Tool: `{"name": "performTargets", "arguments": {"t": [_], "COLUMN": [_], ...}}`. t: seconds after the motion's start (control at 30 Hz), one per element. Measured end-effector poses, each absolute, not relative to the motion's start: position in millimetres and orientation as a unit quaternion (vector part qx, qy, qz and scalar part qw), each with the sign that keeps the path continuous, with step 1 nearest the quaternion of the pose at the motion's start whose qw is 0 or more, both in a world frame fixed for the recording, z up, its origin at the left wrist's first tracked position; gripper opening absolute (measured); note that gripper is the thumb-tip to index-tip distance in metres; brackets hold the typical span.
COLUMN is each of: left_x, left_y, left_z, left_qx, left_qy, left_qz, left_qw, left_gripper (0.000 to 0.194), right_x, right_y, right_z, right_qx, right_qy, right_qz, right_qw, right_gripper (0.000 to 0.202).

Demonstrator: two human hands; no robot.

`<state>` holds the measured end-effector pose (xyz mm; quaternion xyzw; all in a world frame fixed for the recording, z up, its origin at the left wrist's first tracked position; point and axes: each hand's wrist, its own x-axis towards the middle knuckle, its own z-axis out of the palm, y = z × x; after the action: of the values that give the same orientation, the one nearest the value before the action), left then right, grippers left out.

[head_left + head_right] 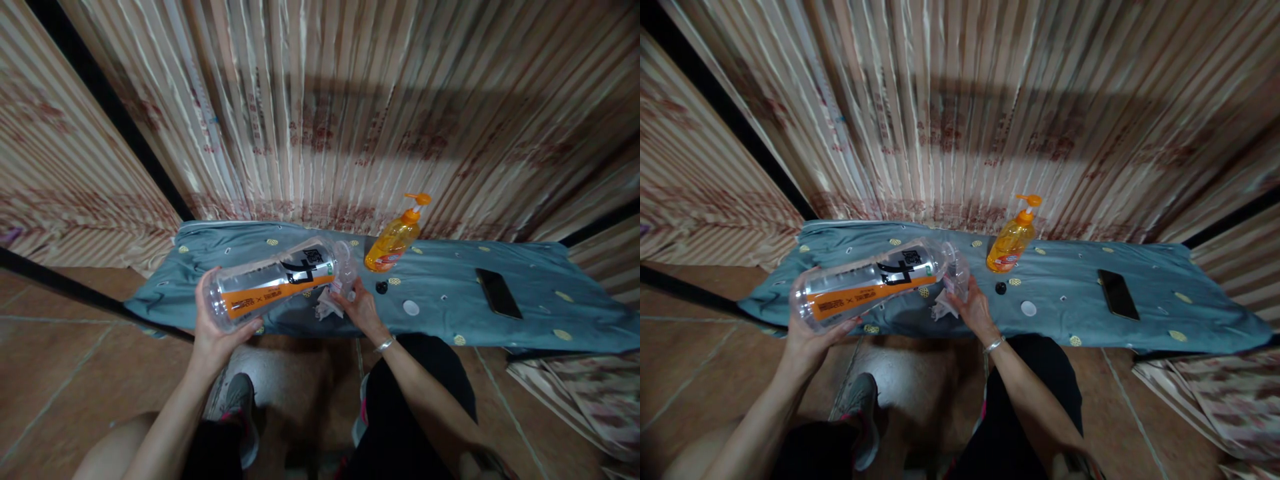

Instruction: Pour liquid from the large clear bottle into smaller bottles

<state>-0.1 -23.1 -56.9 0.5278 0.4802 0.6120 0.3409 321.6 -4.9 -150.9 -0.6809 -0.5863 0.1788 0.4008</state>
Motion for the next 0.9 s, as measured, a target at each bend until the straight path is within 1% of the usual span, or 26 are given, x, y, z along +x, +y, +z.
{"name": "performTargets", "arguments": {"t": [0.07,0.3,0.47,0.63,0.8,0.9], "left_x": [-1.0,-0.1,-0.6,-4.8,-10.5,-10.4], "left_y": [-23.2,-27.6,-25.4,-23.8,-24.7,-25.4], "left_z": [-57.5,-53.9,-54.8,-59.9,-65.1,-66.1], "left_qx": [0.526,0.521,0.529,0.549,0.551,0.547], "left_qy": [0.481,0.491,0.490,0.490,0.493,0.492], "left_qz": [0.608,0.587,0.591,0.577,0.574,0.576], "left_qw": [0.350,0.378,0.362,0.355,0.353,0.357], "left_gripper": [0.122,0.122,0.124,0.126,0.129,0.127], "right_x": [320.9,321.5,323.4,324.6,323.8,322.9], "right_y": [-5.1,-5.6,-6.2,-5.9,-6.3,-6.3], "right_z": [-149.5,-149.5,-151.3,-152.5,-151.4,-150.5], "right_qx": [-0.680,-0.682,-0.676,-0.694,-0.683,-0.687], "right_qy": [-0.585,-0.583,-0.585,-0.584,-0.594,-0.590], "right_qz": [0.180,0.175,0.184,0.170,0.164,0.163], "right_qw": [0.403,0.406,0.408,0.385,0.392,0.391], "right_gripper": [0.055,0.052,0.056,0.054,0.056,0.054]}}
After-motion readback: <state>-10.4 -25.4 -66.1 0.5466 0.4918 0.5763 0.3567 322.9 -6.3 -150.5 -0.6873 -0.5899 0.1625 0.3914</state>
